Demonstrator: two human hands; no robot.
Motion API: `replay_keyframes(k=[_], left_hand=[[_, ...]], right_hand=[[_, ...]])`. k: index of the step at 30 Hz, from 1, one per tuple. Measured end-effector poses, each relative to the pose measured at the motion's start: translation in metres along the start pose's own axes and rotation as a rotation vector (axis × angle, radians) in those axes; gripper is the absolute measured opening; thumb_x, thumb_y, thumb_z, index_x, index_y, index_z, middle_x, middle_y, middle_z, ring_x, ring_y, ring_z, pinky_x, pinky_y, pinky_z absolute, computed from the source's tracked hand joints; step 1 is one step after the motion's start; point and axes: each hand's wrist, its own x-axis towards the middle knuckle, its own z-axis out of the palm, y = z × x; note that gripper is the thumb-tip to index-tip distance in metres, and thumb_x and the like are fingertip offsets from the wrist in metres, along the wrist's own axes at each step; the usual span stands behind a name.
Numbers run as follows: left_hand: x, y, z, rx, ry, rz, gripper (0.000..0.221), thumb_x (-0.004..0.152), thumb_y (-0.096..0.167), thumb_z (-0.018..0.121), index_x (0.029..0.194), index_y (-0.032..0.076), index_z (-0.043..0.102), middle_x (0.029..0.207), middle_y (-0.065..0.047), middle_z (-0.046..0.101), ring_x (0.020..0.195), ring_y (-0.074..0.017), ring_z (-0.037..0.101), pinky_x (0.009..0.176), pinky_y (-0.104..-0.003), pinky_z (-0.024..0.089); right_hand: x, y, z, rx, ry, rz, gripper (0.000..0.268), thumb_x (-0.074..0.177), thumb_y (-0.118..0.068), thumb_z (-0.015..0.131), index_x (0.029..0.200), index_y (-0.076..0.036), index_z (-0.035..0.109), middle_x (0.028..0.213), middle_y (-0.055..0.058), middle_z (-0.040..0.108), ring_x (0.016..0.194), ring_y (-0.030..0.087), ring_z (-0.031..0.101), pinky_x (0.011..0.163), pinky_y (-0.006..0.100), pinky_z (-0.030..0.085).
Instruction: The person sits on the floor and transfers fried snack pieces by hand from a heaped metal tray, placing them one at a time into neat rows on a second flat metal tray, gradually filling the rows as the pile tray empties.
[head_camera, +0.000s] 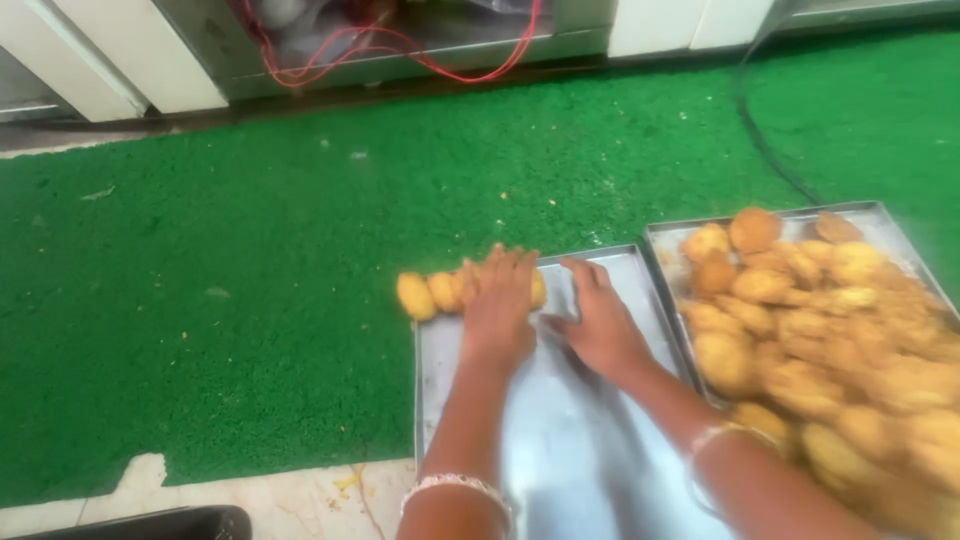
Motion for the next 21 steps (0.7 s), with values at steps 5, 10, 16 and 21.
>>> replay_keyframes(k=[5, 10, 16, 21], left_hand=[[-0.01, 0.034, 0.022, -0.026, 0.034, 0.04, 0.082, 0.069, -0.012, 0.067, 0.145, 0.012, 0.047, 0.153, -0.012, 0.044, 0.151, -0.0323, 0.029, 0.122, -0.053, 0.02], [0.002, 0.084, 0.032, -0.059, 0.083, 0.136, 0.07, 0.074, -0.013, 0.065, 0.138, 0.012, 0.055, 0.152, -0.013, 0.047, 0.151, -0.0335, 0.031, 0.123, -0.051, 0.024], [0.023, 0.169, 0.019, -0.006, -0.116, 0.14, 0.052, 0.078, -0.006, 0.066, 0.126, 0.014, 0.063, 0.149, -0.008, 0.049, 0.15, -0.0302, 0.031, 0.121, -0.048, 0.027], [0.035, 0.243, 0.034, 0.115, -0.213, 0.229, 0.049, 0.083, 0.011, 0.068, 0.131, 0.012, 0.059, 0.145, -0.009, 0.051, 0.144, -0.03, 0.037, 0.115, -0.046, 0.033]], right_hand=[[-0.011, 0.039, -0.036, -0.144, 0.07, -0.12, 0.049, 0.079, -0.01, 0.074, 0.126, -0.007, 0.059, 0.129, 0.019, 0.059, 0.118, 0.039, 0.059, 0.099, 0.045, 0.049], [-0.015, 0.045, -0.095, -0.207, 0.158, -0.057, 0.028, 0.079, -0.011, 0.074, 0.106, -0.006, 0.07, 0.116, 0.018, 0.066, 0.111, 0.038, 0.062, 0.096, 0.045, 0.05], [-0.034, 0.034, -0.177, -0.397, 0.066, 0.211, 0.025, 0.087, -0.022, 0.074, 0.111, -0.014, 0.073, 0.116, 0.016, 0.068, 0.111, 0.035, 0.065, 0.096, 0.044, 0.052], [-0.044, 0.122, -0.223, -0.678, 0.32, -0.209, 0.024, 0.067, -0.021, 0.081, 0.09, -0.015, 0.078, 0.13, 0.024, 0.066, 0.108, 0.041, 0.066, 0.092, 0.048, 0.053]])
